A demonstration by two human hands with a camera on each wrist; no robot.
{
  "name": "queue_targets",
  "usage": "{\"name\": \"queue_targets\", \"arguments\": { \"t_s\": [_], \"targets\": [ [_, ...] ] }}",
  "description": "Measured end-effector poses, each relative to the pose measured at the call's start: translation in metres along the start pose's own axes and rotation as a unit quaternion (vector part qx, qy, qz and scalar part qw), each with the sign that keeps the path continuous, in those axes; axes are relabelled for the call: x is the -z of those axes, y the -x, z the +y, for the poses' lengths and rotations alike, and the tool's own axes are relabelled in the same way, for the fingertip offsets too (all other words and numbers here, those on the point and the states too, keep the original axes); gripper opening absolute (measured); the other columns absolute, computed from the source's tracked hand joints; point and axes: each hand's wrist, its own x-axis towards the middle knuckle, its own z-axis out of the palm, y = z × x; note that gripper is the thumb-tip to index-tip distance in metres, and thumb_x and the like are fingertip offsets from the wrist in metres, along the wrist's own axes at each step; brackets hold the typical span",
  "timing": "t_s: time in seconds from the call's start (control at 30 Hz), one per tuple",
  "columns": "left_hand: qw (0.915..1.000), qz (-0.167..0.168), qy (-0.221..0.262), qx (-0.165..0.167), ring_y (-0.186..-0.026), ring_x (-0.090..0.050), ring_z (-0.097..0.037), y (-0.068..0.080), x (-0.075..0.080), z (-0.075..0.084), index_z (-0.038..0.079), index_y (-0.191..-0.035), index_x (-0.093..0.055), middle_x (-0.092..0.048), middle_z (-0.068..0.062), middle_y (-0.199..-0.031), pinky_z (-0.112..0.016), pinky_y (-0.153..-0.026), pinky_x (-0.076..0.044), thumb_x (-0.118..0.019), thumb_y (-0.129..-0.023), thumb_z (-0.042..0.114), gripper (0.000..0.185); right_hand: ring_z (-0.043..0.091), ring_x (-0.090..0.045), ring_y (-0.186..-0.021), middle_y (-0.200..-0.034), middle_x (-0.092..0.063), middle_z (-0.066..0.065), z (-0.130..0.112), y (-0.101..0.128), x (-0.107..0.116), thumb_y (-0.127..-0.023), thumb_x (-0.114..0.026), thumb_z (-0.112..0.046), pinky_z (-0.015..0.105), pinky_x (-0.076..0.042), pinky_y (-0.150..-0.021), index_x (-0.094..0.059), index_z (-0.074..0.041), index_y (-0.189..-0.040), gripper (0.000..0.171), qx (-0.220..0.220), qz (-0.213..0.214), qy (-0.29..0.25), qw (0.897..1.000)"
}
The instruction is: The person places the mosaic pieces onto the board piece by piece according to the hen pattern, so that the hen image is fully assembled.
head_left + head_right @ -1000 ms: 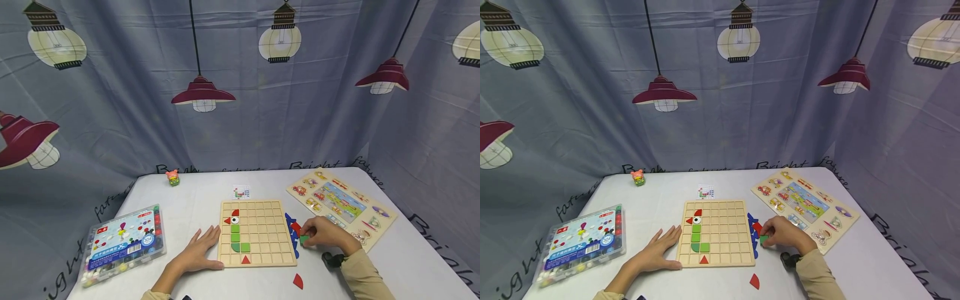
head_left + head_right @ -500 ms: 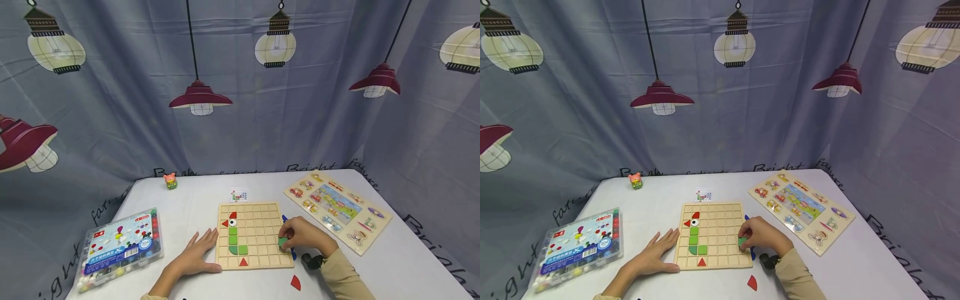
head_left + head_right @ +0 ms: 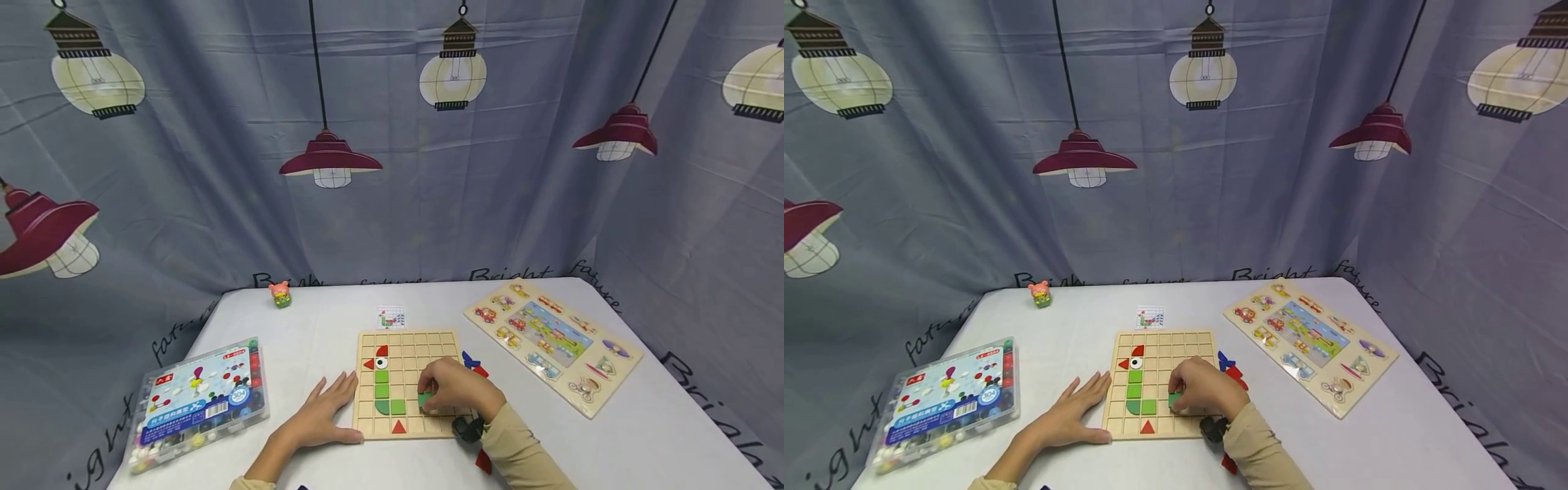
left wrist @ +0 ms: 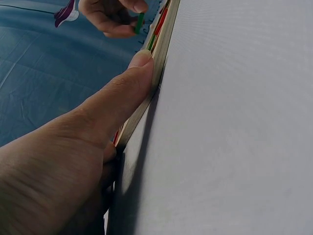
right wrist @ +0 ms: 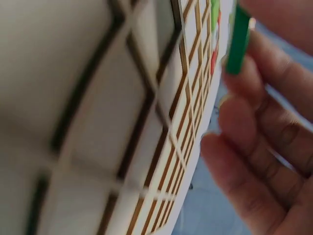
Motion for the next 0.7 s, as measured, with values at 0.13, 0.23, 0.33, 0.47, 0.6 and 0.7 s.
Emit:
{"name": "queue_targets", "arguments": {
  "t_s": [0.13,0.23,0.33,0.47,0.6,0.7],
  "targets": [
    [1.0000,0.000,0.003,0.001,-0.152,-0.015,-0.034,0.000,0.000,-0.001,0.004,-0.153,-0.027,-0.023,-0.011,-0.162,-0.058,-0.122,0.003,-0.074,-0.073,0.062,0.109,0.002,-0.049,-0.064,-0.070,-0.061,-0.009,-0.008,-0.006,-0.008,-0.071,-0.085,-0.015,0.018,-0.044,-0.059,-0.072,-0.014,-0.079,0.016,-0.024,-0.003,0.019,1.000],
    [1.0000,-0.002,0.003,0.002,-0.152,-0.014,-0.033,0.000,0.000,0.000,0.005,-0.153,-0.026,-0.023,-0.011,-0.162,-0.058,-0.122,0.003,-0.073,-0.073,0.063,0.109,0.003,-0.050,-0.064,-0.069,-0.061,-0.010,-0.012,-0.008,-0.013,-0.070,-0.086,-0.015,0.019,-0.044,-0.060,-0.073,-0.014,-0.079,0.016,-0.033,-0.005,0.030,0.999],
    [1.0000,-0.004,-0.001,0.004,-0.152,-0.014,-0.032,-0.001,0.000,0.001,0.005,-0.153,-0.026,-0.022,-0.010,-0.162,-0.058,-0.123,0.002,-0.073,-0.073,0.063,0.110,0.003,-0.050,-0.064,-0.069,-0.062,-0.010,-0.015,-0.009,-0.016,-0.069,-0.086,-0.014,0.019,-0.045,-0.061,-0.074,-0.014,-0.079,0.015,-0.036,-0.005,0.041,0.998],
    [1.0000,-0.004,-0.008,0.003,-0.152,-0.014,-0.032,-0.001,0.001,0.001,0.005,-0.154,-0.025,-0.022,-0.011,-0.162,-0.058,-0.123,0.002,-0.073,-0.074,0.063,0.110,0.003,-0.050,-0.064,-0.069,-0.064,-0.010,-0.017,-0.010,-0.018,-0.069,-0.086,-0.011,0.019,-0.046,-0.062,-0.075,-0.012,-0.078,0.014,-0.032,-0.003,0.050,0.998],
    [1.0000,-0.005,-0.005,0.005,-0.152,-0.014,-0.032,0.001,0.001,0.001,0.005,-0.153,-0.025,-0.022,-0.011,-0.162,-0.058,-0.123,0.002,-0.073,-0.073,0.063,0.110,0.002,-0.050,-0.064,-0.070,-0.066,-0.009,-0.017,-0.012,-0.021,-0.069,-0.085,-0.008,0.018,-0.047,-0.062,-0.077,-0.012,-0.078,0.013,-0.019,-0.003,0.058,0.998],
    [1.0000,-0.004,-0.004,0.005,-0.152,-0.014,-0.033,0.000,0.001,0.002,0.004,-0.153,-0.026,-0.022,-0.012,-0.162,-0.058,-0.122,0.002,-0.073,-0.073,0.063,0.110,0.001,-0.050,-0.065,-0.073,-0.067,-0.009,-0.016,-0.013,-0.021,-0.070,-0.084,-0.009,0.018,-0.046,-0.062,-0.078,-0.011,-0.082,0.014,-0.009,-0.007,0.063,0.998]
  ]
}}
